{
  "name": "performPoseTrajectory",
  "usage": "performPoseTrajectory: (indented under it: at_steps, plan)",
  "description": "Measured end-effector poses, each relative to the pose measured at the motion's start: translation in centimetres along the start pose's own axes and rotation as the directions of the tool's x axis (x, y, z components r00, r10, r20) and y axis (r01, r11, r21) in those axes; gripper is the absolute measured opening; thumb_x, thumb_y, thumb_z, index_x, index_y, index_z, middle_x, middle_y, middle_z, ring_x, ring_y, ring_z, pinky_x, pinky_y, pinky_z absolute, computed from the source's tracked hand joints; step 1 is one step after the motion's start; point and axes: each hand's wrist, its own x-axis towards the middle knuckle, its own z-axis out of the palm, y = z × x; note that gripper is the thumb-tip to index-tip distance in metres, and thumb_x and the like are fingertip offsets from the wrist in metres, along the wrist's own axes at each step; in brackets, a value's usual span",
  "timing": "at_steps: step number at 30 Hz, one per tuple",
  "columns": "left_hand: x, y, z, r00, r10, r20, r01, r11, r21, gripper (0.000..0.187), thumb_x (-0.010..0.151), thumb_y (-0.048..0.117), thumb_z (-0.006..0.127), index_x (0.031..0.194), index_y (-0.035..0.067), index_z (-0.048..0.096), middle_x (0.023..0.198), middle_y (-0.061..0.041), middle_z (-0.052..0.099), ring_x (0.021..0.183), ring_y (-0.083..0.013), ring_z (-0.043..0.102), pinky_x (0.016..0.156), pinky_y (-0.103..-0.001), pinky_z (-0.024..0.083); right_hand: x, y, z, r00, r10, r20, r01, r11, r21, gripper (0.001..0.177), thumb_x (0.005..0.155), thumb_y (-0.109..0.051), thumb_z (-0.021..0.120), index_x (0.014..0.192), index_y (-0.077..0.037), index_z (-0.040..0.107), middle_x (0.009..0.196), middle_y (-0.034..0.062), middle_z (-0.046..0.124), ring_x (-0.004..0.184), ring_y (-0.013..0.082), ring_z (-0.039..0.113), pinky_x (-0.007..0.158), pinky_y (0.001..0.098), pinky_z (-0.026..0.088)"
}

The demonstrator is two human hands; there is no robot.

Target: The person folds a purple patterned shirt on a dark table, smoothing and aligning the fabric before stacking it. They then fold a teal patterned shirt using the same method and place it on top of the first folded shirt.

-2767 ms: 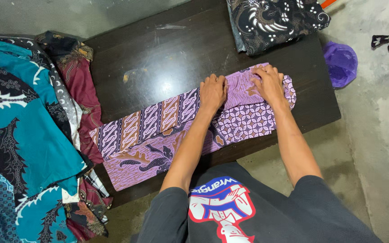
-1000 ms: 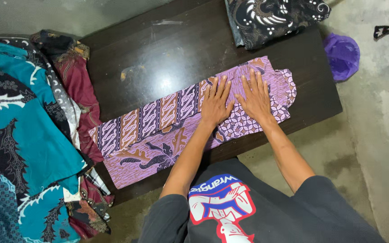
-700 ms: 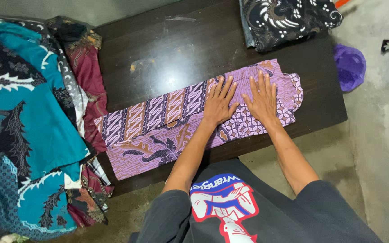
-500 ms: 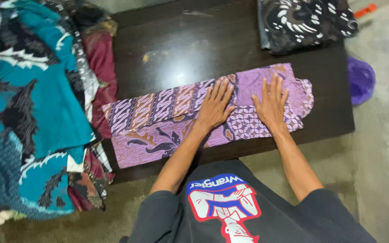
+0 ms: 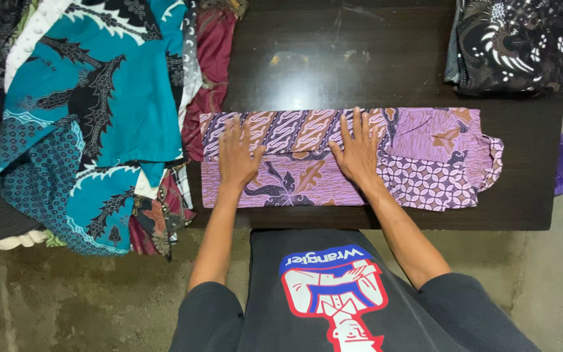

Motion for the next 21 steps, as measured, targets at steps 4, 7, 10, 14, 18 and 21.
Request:
performPoseTrajectory:
  at_steps: [4,7,10,14,18,21]
  plan:
    - [-1.8,-4.5,-0.5,0.993,-0.037,-0.109,0.042,0.998,0.045,0.073,0.104,0.045,0.056,0.159,0.002,0.035,0.169,-0.024,0.022,0.157,-0.0415,0.020,0.125,-0.056,0.018,-0.2,-0.2,0.3,1.000,-0.014,-0.026,0.013,0.999,-0.035,0.075,0.103,-0.047,0.054,0.163,-0.008,0.033,0.172,0.0224,0.010,0.157,0.0446,0.008,0.122,0.0657,0.009]
    - [-2.7,-5.7,-0.4,0.981,-0.052,-0.186,0.053,0.999,-0.001,0.074,0.105,0.040,0.056,0.160,-0.003,0.032,0.169,-0.025,0.022,0.156,-0.0442,0.021,0.126,-0.056,0.019,0.2,-1.0,0.4,0.999,-0.002,-0.033,0.000,0.998,-0.063,0.074,0.103,-0.048,0.052,0.162,-0.007,0.034,0.172,0.0225,0.011,0.158,0.0438,0.009,0.122,0.0670,0.009]
    - [-3.8,-5.8,-0.5,0.950,-0.128,-0.285,0.135,0.991,0.003,0.070,0.104,0.034,0.057,0.158,-0.004,0.033,0.165,-0.027,0.032,0.149,-0.0450,0.033,0.122,-0.056,0.027,0.5,-3.0,0.9,1.000,-0.021,-0.014,0.020,0.997,-0.080,0.073,0.104,-0.050,0.050,0.160,-0.006,0.035,0.172,0.0220,0.012,0.158,0.0434,0.010,0.121,0.0684,0.010]
    - [-3.8,-6.0,-1.1,0.918,-0.311,-0.245,0.304,0.950,-0.069,0.069,0.103,0.037,0.062,0.155,-0.004,0.039,0.140,-0.023,0.052,0.127,-0.0413,0.049,0.104,-0.056,0.038,2.9,-8.9,4.1,0.991,-0.124,0.046,0.127,0.990,-0.067,0.071,0.105,-0.051,0.046,0.160,-0.008,0.036,0.171,0.0199,0.012,0.157,0.0415,0.011,0.120,0.0699,0.009]
    - [-2.7,-6.6,-1.3,0.874,-0.432,-0.223,0.415,0.902,-0.118,0.061,0.097,0.041,0.069,0.143,0.004,0.052,0.125,-0.017,0.059,0.120,-0.0387,0.054,0.100,-0.055,0.038,3.3,-14.6,6.5,0.977,-0.213,0.006,0.213,0.977,-0.011,0.075,0.104,-0.053,0.049,0.161,-0.007,0.036,0.170,0.0204,0.012,0.156,0.0425,0.012,0.119,0.0698,0.011]
    - [-2.1,-7.0,-1.0,0.858,-0.453,-0.242,0.421,0.891,-0.171,0.054,0.091,0.040,0.074,0.131,0.007,0.059,0.122,-0.015,0.060,0.119,-0.0384,0.056,0.098,-0.056,0.038,2.7,-16.6,7.5,0.982,-0.186,0.043,0.188,0.982,-0.035,0.075,0.099,-0.056,0.053,0.157,-0.010,0.039,0.170,0.0199,0.013,0.157,0.0410,0.014,0.120,0.0688,0.015]
